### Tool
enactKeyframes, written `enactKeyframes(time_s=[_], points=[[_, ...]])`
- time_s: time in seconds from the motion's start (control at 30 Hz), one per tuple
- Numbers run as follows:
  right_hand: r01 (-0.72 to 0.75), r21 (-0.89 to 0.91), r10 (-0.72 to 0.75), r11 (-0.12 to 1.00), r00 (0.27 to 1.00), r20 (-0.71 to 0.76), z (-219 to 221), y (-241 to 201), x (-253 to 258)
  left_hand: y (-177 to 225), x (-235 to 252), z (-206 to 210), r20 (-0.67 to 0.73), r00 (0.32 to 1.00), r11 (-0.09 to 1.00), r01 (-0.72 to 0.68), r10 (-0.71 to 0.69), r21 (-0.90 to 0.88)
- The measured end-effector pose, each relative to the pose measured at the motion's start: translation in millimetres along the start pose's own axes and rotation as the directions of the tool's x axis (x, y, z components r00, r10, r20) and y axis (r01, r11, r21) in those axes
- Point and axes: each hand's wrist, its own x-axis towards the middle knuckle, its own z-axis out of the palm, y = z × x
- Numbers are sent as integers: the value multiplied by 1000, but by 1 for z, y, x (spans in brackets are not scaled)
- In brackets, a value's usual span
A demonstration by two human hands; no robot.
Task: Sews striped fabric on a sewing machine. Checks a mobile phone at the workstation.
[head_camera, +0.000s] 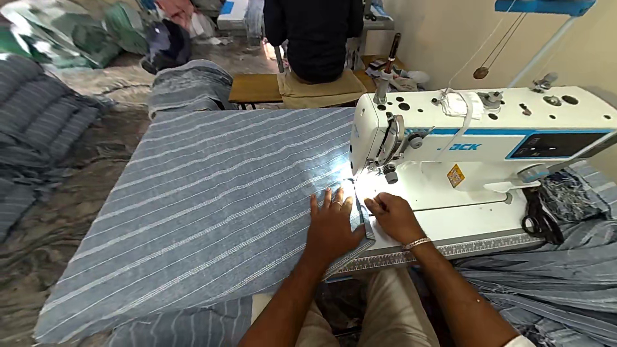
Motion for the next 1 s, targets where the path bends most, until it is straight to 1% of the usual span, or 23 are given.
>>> enactKeyframes(time_s=[0.1, 0.27, 0.3, 0.4, 0.43, 0.47, 0.5, 0.57, 0.6, 0.67, 0.77, 0.83, 0.9, 0.93, 0.97, 1.0], points=[[17, 38, -19, 999, 999, 30, -3, 4, 1, 2, -2, 0, 16, 1000, 1000, -8, 8, 9], [15, 152, -9, 988, 999, -45, 4, 1, 5, 0, -3, -3, 21, 999, 999, -25, 25, 20], [29, 175, -18, 984, 998, -63, 6, 0, 4, 0, -2, -3, 29, 999, 999, -28, 27, 30], [158, 261, -124, 952, 982, -141, 11, -2, 4, -1, 0, -4, 53, 998, 999, -20, 18, 33], [150, 313, -115, 938, 985, -130, 13, -5, 6, -1, 2, -4, 80, 997, 999, -12, 9, 38], [103, 352, -74, 930, 993, -93, 14, -8, 8, -1, 3, -4, 102, 995, 999, -10, 5, 41], [14, 343, -9, 939, 1000, -17, 13, -12, 12, -1, 4, -4, 107, 994, 999, -13, 9, 39], [-180, 195, 155, 964, 979, 135, 10, -17, 24, -2, 4, -5, 114, 993, 998, -24, 18, 50], [-230, 118, 206, 966, 961, 186, 7, -19, 29, -2, 4, -6, 115, 993, 998, -27, 20, 54], [-244, -11, 239, 970, 937, 254, -2, -20, 33, -3, 4, -7, 115, 993, 998, -25, 18, 56], [-217, -119, 245, 969, 912, 330, -15, -19, 18, -2, 4, -6, 123, 992, 998, -20, 12, 61], [-185, -129, 223, 974, 885, 409, -24, -13, -4, -1, 3, -5, 115, 993, 998, -24, 18, 52], [-179, -92, 201, 980, 853, 481, -32, -3, -39, -5, 3, -4, 117, 992, 998, -43, 39, 38], [-195, -66, 203, 978, 847, 491, -36, 3, -57, -10, 5, -9, 150, 987, 999, -52, 51, 8], [-206, -49, 205, 977, 868, 453, -41, 8, -68, -16, 11, -18, 185, 981, 998, -48, 56, -48], [-202, -27, 198, 979, 909, 366, -45, 13, -72, -24, 22, -30, 181, 982, 991, -23, 48, -133]])
